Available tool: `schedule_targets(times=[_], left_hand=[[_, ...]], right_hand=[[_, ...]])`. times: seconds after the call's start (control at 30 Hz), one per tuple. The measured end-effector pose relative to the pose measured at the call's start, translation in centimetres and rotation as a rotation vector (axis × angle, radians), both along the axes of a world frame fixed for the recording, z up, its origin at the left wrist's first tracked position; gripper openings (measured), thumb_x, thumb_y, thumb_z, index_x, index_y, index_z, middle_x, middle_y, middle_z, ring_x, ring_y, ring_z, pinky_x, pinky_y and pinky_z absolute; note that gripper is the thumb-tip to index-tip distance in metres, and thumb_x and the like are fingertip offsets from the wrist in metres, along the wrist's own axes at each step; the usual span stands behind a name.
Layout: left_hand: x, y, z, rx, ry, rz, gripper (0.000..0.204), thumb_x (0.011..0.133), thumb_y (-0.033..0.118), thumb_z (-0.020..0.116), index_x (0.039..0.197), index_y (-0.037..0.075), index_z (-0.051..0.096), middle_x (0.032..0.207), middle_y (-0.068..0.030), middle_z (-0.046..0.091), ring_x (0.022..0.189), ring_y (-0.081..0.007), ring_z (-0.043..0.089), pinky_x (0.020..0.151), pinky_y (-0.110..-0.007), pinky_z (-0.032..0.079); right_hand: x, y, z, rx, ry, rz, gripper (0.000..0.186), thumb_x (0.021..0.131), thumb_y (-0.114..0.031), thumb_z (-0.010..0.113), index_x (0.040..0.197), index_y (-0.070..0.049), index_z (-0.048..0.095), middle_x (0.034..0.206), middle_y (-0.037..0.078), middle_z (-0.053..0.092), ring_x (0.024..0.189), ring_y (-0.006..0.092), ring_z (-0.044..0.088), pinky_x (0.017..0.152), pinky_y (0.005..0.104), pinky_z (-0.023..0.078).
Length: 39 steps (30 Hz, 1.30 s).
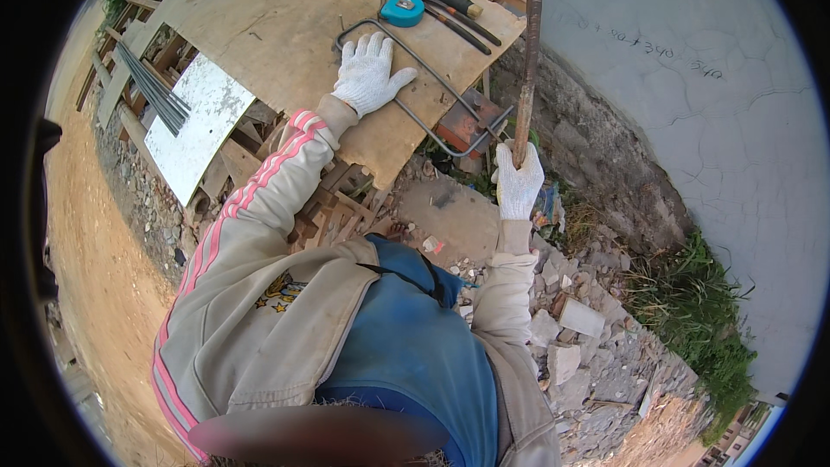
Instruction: The person repeatedly bends metal rods into U-shapes using a long metal bar as a lever against a wooden workbench. They position each rod, apply force with the bar, and then place the bent piece aside.
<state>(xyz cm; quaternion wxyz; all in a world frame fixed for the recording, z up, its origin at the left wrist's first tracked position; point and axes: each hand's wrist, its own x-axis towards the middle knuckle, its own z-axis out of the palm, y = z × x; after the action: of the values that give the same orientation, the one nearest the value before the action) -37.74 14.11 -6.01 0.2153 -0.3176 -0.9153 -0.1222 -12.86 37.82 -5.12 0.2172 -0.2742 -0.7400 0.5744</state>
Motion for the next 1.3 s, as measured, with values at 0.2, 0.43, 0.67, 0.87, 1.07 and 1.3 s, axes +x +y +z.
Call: schedule_targets(times=[0.2, 0.43, 0.67, 0.87, 1.07, 1.3], left_hand=[[-0.8, 0.4, -0.6, 0.012, 0.026, 0.001, 0.087, 0.095, 0.067, 0.062, 0.142, -0.007, 0.058, 0.152, -0.0250, 0.054, 0.140, -0.0408, 0.048, 0.112, -0.054, 0.035], [-0.5, 1.3, 0.9, -0.043, -0.104, 0.069, 0.099, 0.092, 0.079, 0.059, 0.143, -0.006, 0.058, 0.150, -0.0247, 0.055, 0.139, -0.0394, 0.049, 0.110, -0.057, 0.034], [0.3, 3.4, 1.4, -0.113, -0.094, 0.199, 0.107, 0.088, 0.084, 0.059, 0.142, -0.009, 0.058, 0.149, -0.0263, 0.056, 0.138, -0.0403, 0.050, 0.111, -0.059, 0.033], [0.3, 3.4, 1.6, -0.156, -0.166, 0.195, 0.112, 0.087, 0.085, 0.058, 0.146, -0.010, 0.055, 0.154, -0.0275, 0.053, 0.143, -0.0409, 0.048, 0.114, -0.060, 0.032], [0.5, 4.5, 2.1, -0.210, -0.245, 0.289, 0.121, 0.087, 0.091, 0.052, 0.153, -0.010, 0.048, 0.157, -0.0268, 0.050, 0.150, -0.0421, 0.042, 0.121, -0.061, 0.028], [2.3, 5.6, 2.6, -0.207, -0.205, 0.377, 0.121, 0.087, 0.092, 0.052, 0.155, -0.008, 0.049, 0.156, -0.0266, 0.052, 0.149, -0.0401, 0.045, 0.120, -0.058, 0.029]], right_hand=[[-0.2, 0.6, 0.0, -0.045, 0.036, 0.038, 0.017, 0.102, -0.015, 0.074, 0.110, -0.001, 0.068, 0.078, 0.001, 0.063, 0.055, 0.0077, 0.058, 0.051, 0.0258, 0.045], [0.7, 0.9, 1.3, 0.069, -0.083, 0.063, 0.031, 0.101, -0.027, 0.077, 0.115, 0.000, 0.070, 0.081, 0.003, 0.064, 0.061, 0.0093, 0.056, 0.059, 0.0295, 0.047], [7.7, 4.5, 4.4, 0.184, -0.233, 0.073, 0.027, 0.104, -0.024, 0.071, 0.115, 0.000, 0.068, 0.084, 0.004, 0.060, 0.078, 0.0110, 0.050, 0.072, 0.0312, 0.047], [12.3, 7.9, 4.9, 0.180, -0.279, 0.220, 0.023, 0.107, -0.021, 0.064, 0.117, 0.000, 0.068, 0.087, 0.008, 0.061, 0.079, 0.0190, 0.055, 0.076, 0.0345, 0.049], [13.9, 13.4, 5.1, 0.404, -0.458, 0.382, 0.027, 0.105, -0.026, 0.067, 0.114, -0.001, 0.067, 0.086, 0.022, 0.062, 0.072, 0.0313, 0.057, 0.072, 0.0381, 0.051], [12.4, 21.1, 6.2, 0.591, -0.510, 0.611, 0.026, 0.106, -0.028, 0.066, 0.108, -0.002, 0.066, 0.079, 0.021, 0.058, 0.067, 0.0310, 0.051, 0.067, 0.0396, 0.049]])
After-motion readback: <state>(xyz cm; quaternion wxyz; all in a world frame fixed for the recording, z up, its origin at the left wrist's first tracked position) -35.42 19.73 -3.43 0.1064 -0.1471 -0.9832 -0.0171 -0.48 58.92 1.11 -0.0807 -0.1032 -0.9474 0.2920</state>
